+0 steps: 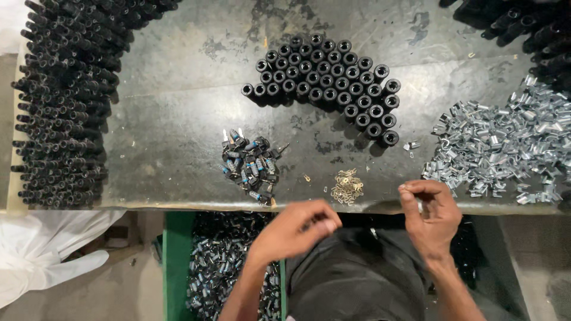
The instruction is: The person repeatedly picks small cylindrical and metallic components from piles on a metal table and inserts them into each other by hand. The assembled units are placed into a green bin below the table. The process is continuous and repetitive throughout the clip.
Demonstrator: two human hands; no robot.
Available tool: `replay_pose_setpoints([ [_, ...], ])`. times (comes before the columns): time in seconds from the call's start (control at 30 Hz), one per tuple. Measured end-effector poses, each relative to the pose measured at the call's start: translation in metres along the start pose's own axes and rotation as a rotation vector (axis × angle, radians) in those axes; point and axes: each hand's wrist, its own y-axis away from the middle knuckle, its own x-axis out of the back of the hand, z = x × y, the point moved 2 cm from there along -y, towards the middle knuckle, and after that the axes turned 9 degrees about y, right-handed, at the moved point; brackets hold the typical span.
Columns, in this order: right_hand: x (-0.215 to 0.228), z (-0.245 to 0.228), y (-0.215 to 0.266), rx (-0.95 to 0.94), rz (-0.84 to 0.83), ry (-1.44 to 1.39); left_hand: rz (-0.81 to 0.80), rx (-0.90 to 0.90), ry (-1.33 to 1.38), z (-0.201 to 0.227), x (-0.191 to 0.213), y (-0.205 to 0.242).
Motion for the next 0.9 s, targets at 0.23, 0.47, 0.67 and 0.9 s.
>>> replay_pose_setpoints([
  [0.23, 0.008, 0.004, 0.01, -0.085, -0.085, -0.013, 0.187, -0.198, -0.82, -0.146, -0.082, -0.085],
  [0.47, -0.008, 0.0, 0.013, -0.221, -0.32, 0.233, 0.171, -0.134, -0.664, -0.199, -0.074, -0.102],
  [0.67, -0.017, -0.007, 0.021, -0.142, -0.482, 0.375, 0.133, -0.21, -0.8, -0.175, -0.078, -0.104],
  [0.9, -0.006, -0.024, 0.023, -0.071, -0.367, 0.39, 0.07, -0.406, -0.293, -0.077, -0.082, -0.023],
])
